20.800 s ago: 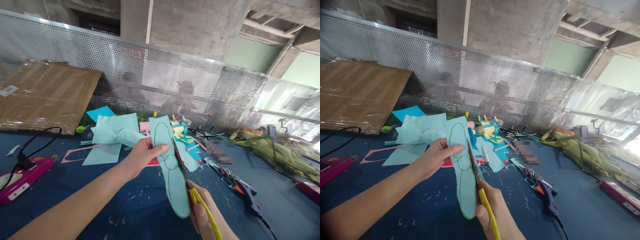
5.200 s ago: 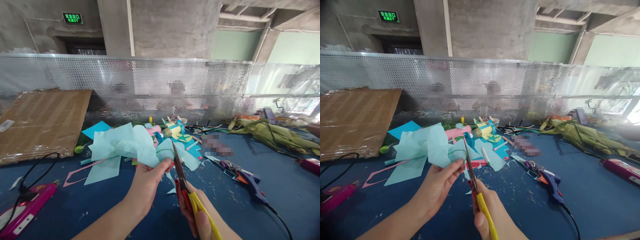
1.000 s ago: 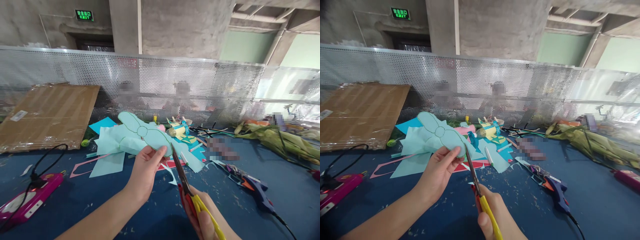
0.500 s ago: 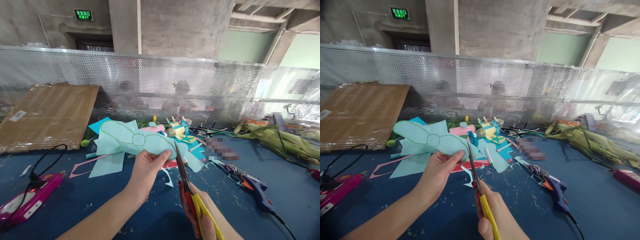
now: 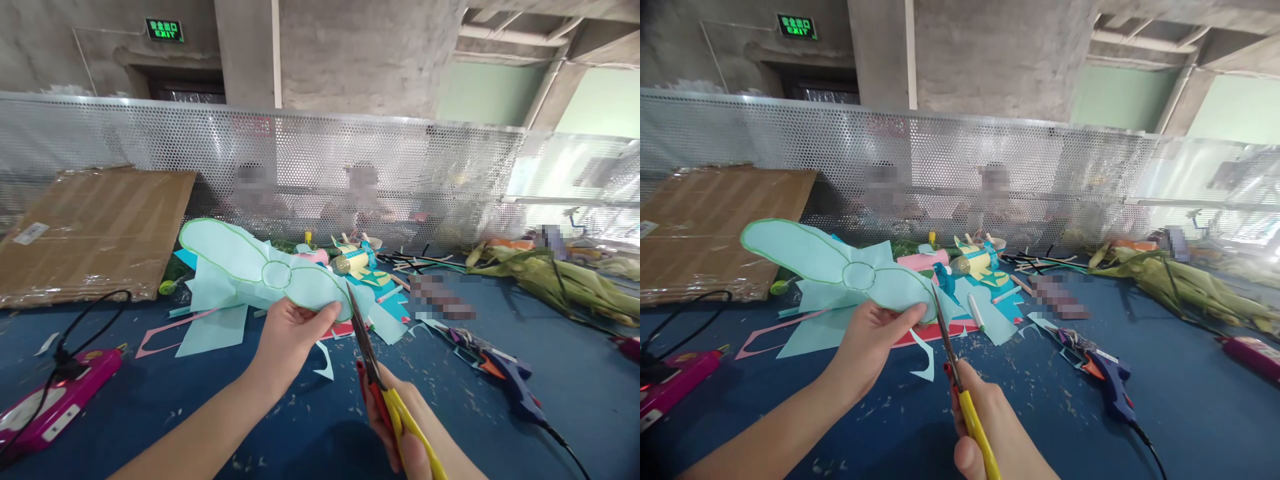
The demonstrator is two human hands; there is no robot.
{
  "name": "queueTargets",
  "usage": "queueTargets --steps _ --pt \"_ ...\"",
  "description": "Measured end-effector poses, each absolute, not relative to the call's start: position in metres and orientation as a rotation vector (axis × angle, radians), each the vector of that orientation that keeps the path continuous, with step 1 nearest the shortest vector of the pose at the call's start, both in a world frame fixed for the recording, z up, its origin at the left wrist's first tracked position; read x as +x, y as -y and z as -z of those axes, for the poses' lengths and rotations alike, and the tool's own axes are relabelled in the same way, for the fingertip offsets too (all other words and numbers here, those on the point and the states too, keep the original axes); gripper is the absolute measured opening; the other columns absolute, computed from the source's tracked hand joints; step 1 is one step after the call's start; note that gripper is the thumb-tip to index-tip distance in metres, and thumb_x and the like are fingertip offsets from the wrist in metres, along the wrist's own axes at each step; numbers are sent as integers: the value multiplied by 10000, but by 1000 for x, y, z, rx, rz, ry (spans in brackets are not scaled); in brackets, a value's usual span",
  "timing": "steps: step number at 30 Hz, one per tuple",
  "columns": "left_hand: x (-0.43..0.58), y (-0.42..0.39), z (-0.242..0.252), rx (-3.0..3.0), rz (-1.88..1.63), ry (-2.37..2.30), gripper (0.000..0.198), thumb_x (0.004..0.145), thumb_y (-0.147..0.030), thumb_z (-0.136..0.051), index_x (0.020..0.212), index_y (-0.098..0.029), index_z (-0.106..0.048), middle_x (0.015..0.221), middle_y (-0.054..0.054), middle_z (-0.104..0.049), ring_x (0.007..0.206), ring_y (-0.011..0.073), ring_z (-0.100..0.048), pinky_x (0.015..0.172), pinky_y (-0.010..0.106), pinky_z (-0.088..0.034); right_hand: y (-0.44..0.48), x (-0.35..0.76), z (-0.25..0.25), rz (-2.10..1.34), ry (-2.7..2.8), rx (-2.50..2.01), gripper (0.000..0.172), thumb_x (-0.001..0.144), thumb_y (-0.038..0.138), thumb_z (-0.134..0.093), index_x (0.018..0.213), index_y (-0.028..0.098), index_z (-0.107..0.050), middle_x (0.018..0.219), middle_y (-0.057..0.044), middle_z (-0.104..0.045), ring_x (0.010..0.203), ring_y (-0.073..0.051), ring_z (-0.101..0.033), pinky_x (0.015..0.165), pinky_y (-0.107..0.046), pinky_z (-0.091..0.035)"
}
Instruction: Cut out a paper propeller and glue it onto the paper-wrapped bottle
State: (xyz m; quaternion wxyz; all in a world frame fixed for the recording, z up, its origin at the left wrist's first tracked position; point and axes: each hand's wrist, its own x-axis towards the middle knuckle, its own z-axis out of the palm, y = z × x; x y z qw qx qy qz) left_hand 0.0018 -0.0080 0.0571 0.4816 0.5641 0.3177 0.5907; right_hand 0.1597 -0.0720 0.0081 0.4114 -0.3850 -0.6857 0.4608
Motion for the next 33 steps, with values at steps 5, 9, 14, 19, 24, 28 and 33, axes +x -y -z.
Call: queueTargets --steps 5,9,14,19,24,28,33 --pt "3 8 -58 1347 -1448 -758 94 690 -240 -711 709 -168 -654 716 -4 -673 714 132 -596 704 249 -495 74 161 -9 -1122 1712 -1015 721 657 888 -270 783 199 -443 475 90 -353 327 -47 -262 349 -227 -218" --pt "3 7 -57 1337 -1456 -769 93 693 -241 -713 718 -167 -663 727 7 -678 739 146 -602 710 257 -498 75 160 -11 -1124 1702 -1065 729 635 905 -250 743 207 -435 455 83 -362 329 -50 -230 343 -230 -234" --pt "2 7 -56 1319 -1458 -739 75 706 -230 -710 711 -171 -665 732 7 -679 743 145 -609 719 254 -500 75 159 -11 -1130 1680 -1094 760 612 916 -255 782 203 -457 467 69 -401 336 -53 -236 331 -226 -235" --pt "2 8 -55 1278 -1430 -695 74 704 -224 -722 733 -172 -678 732 6 -686 730 137 -616 703 242 -508 73 161 -8 -1130 1742 -1032 731 661 892 -224 755 204 -453 443 80 -355 338 -55 -219 331 -226 -193" --pt "2 7 -54 1246 -1417 -695 98 705 -239 -729 760 -171 -685 771 18 -703 775 150 -631 709 239 -510 73 163 -8 -1174 1764 -993 692 696 866 -250 742 203 -443 447 81 -336 362 -59 -221 338 -217 -195" --pt "0 6 -54 1238 -1412 -690 118 715 -253 -724 789 -171 -682 797 25 -704 805 158 -627 731 248 -505 75 161 -10 -1177 1751 -1024 708 676 881 -233 777 205 -416 475 82 -343 359 -53 -214 332 -214 -197" --pt "-1 5 -53 1202 -1428 -692 139 727 -304 -715 751 -175 -670 714 12 -669 737 156 -608 694 264 -499 77 159 -11 -1121 1730 -1074 713 673 885 -210 766 204 -402 557 60 -331 405 -60 -225 341 -213 -198"
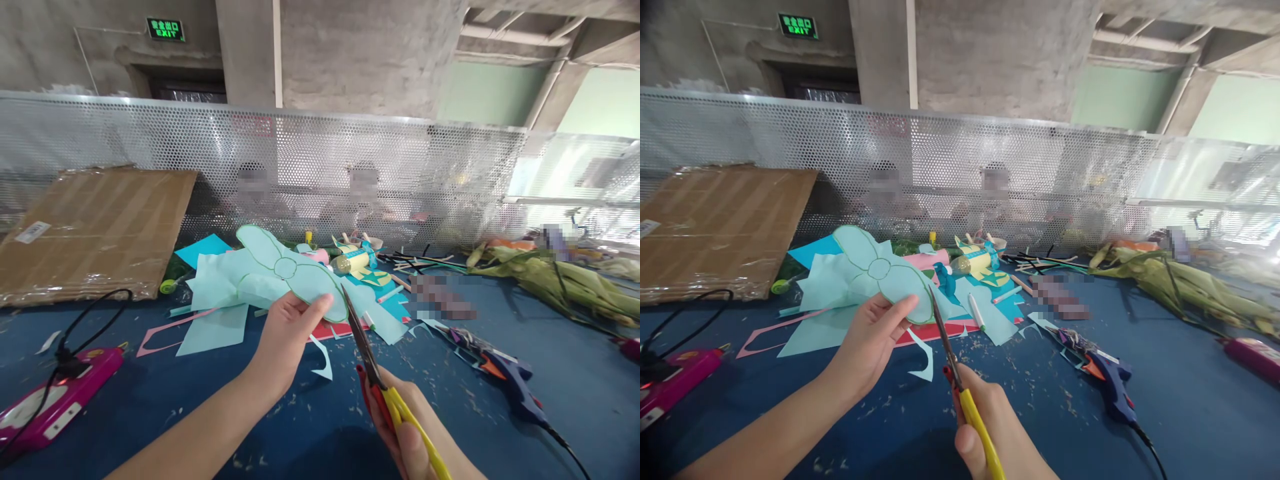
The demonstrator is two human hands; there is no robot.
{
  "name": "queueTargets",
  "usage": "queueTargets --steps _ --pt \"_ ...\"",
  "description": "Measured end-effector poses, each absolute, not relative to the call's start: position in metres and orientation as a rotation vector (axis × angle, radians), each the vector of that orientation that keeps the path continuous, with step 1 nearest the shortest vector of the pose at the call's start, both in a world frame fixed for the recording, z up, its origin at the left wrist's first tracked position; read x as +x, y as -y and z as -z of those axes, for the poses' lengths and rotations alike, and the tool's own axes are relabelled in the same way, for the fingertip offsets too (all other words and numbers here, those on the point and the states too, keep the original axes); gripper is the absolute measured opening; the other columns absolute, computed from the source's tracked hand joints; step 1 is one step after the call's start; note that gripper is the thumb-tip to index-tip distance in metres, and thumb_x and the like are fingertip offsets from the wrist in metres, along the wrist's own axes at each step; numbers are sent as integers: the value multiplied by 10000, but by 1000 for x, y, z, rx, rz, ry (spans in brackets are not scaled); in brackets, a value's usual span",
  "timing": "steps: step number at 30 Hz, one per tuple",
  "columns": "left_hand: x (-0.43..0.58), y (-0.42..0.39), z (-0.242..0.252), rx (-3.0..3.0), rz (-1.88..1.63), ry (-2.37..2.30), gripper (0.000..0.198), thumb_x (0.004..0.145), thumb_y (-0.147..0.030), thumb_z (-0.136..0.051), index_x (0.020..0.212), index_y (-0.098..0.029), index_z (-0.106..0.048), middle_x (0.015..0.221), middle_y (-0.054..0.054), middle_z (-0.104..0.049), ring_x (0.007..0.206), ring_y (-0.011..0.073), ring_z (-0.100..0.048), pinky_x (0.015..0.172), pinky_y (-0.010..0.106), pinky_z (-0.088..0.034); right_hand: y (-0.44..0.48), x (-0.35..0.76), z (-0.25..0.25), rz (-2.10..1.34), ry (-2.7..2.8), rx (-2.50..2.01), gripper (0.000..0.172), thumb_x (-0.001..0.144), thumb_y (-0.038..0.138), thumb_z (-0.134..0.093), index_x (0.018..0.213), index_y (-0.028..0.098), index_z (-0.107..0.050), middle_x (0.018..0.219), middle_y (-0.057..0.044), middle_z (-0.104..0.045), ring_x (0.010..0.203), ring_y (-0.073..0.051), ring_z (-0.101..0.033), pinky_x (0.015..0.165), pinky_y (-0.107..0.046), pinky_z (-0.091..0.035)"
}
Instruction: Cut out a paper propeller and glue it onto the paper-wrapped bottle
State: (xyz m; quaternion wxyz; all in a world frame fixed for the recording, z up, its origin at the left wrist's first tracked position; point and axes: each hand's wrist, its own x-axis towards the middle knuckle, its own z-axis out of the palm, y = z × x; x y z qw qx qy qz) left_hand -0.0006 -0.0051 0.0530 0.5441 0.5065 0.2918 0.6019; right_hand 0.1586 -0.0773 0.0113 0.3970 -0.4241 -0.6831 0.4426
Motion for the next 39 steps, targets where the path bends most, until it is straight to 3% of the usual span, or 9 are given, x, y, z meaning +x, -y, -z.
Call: queueTargets --steps 10,16,23,31,39 --pt "-1 5 -52 1192 -1494 -775 193 740 -364 -699 814 -185 -692 781 26 -694 813 175 -605 762 289 -486 70 160 -1 -1094 1745 -1066 767 611 921 -224 727 200 -458 549 58 -255 480 -98 -233 404 -231 -254" --pt "-3 4 -53 1298 -1505 -865 205 757 -385 -683 814 -189 -702 809 26 -700 833 175 -594 754 272 -469 70 159 1 -1175 1753 -1068 770 611 921 -235 740 192 -445 553 62 -268 457 -77 -225 372 -213 -201" --pt "-3 3 -53 1345 -1512 -855 233 773 -389 -668 855 -173 -701 806 39 -696 819 189 -606 746 287 -485 69 162 6 -1041 1732 -1076 784 637 896 -269 754 179 -564 556 13 -392 489 -122 -372 442 -230 -388" --pt "-3 4 -52 1293 -1498 -799 204 776 -373 -666 825 -177 -692 795 27 -699 817 183 -618 737 278 -484 71 162 2 -1044 1749 -1095 773 643 895 -254 748 184 -538 563 25 -354 490 -118 -339 454 -237 -378" --pt "-3 2 -51 1280 -1508 -786 193 769 -370 -675 829 -187 -699 784 22 -697 800 172 -612 748 277 -472 73 159 -1 -1049 1763 -1092 738 650 899 -226 700 194 -441 536 57 -298 456 -86 -257 437 -244 -247"
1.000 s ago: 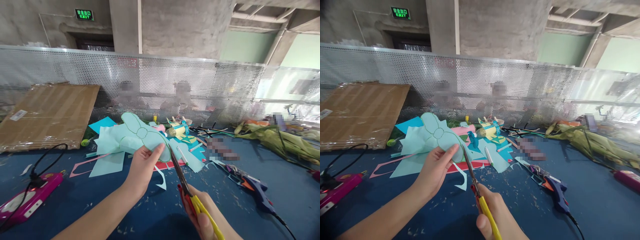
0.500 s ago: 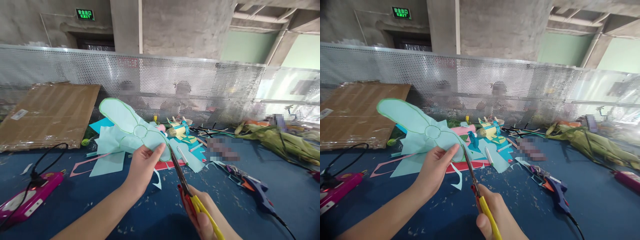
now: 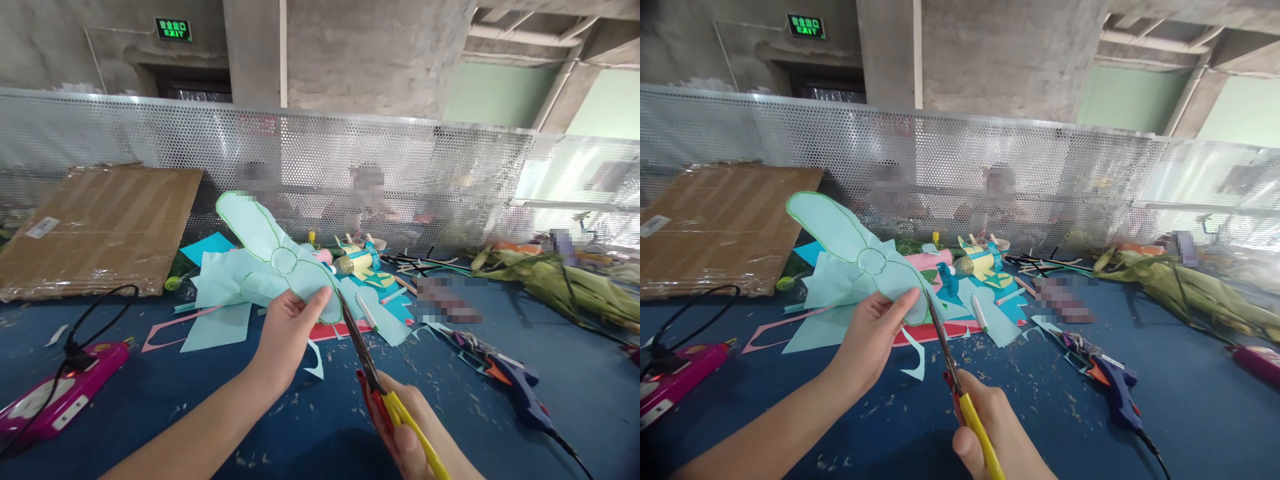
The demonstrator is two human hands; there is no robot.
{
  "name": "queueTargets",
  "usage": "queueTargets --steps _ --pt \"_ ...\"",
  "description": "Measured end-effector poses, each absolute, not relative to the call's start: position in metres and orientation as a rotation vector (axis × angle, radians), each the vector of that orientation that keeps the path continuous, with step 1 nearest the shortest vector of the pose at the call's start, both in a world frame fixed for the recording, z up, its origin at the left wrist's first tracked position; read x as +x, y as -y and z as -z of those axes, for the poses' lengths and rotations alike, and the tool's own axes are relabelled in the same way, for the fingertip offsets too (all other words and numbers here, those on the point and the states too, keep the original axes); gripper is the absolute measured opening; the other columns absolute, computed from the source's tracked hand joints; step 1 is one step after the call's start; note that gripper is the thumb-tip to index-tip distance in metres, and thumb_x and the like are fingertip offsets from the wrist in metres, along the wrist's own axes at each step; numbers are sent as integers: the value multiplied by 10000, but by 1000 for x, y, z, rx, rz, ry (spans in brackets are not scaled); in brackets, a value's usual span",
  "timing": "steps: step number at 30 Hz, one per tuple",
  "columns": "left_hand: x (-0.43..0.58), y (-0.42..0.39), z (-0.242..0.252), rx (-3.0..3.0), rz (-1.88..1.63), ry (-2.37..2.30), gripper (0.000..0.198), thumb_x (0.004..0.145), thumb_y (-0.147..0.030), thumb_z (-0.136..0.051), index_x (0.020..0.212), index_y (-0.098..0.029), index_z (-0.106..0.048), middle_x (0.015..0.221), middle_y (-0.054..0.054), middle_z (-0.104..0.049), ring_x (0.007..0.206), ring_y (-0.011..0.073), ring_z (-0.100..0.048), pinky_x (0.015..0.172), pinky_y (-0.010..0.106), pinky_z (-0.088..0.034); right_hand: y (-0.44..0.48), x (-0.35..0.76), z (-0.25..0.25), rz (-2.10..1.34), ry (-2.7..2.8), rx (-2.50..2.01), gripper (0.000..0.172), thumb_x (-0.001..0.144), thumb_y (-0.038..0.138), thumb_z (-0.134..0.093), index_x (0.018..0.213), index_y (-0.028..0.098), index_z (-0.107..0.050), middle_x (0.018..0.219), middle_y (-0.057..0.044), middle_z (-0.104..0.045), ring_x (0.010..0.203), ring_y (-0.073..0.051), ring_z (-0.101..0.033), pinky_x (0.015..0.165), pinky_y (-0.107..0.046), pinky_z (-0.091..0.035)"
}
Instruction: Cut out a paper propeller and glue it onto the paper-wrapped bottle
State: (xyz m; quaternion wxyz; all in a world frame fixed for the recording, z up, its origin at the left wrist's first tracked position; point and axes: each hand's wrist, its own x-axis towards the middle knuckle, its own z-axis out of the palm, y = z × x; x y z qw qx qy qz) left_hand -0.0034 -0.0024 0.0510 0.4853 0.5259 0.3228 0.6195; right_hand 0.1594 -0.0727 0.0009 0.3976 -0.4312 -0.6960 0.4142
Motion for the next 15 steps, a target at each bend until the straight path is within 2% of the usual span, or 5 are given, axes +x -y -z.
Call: queueTargets --steps 3,7,11,15 --pt "-4 2 -50 1280 -1508 -784 177 782 -358 -666 861 -203 -700 803 14 -696 829 168 -608 755 265 -462 69 160 1 -1084 1792 -1080 748 629 914 -217 681 193 -411 511 69 -288 444 -71 -237 431 -247 -186" --pt "-5 2 -50 1302 -1502 -831 193 785 -375 -652 847 -199 -698 826 25 -704 818 179 -607 738 273 -464 67 161 0 -1139 1819 -1080 761 598 931 -223 687 195 -393 497 77 -277 442 -67 -229 423 -245 -167" --pt "-4 2 -51 1304 -1513 -859 210 763 -390 -668 822 -191 -699 839 35 -712 814 186 -613 738 284 -474 69 161 -3 -1098 1821 -1090 736 620 919 -222 689 205 -386 522 66 -281 444 -78 -249 417 -242 -202" --pt "-2 4 -53 1324 -1512 -887 219 744 -392 -682 824 -189 -706 850 42 -719 865 206 -625 779 298 -482 72 159 -4 -1084 1792 -1069 756 630 912 -212 760 208 -453 527 49 -334 443 -100 -302 401 -234 -288"
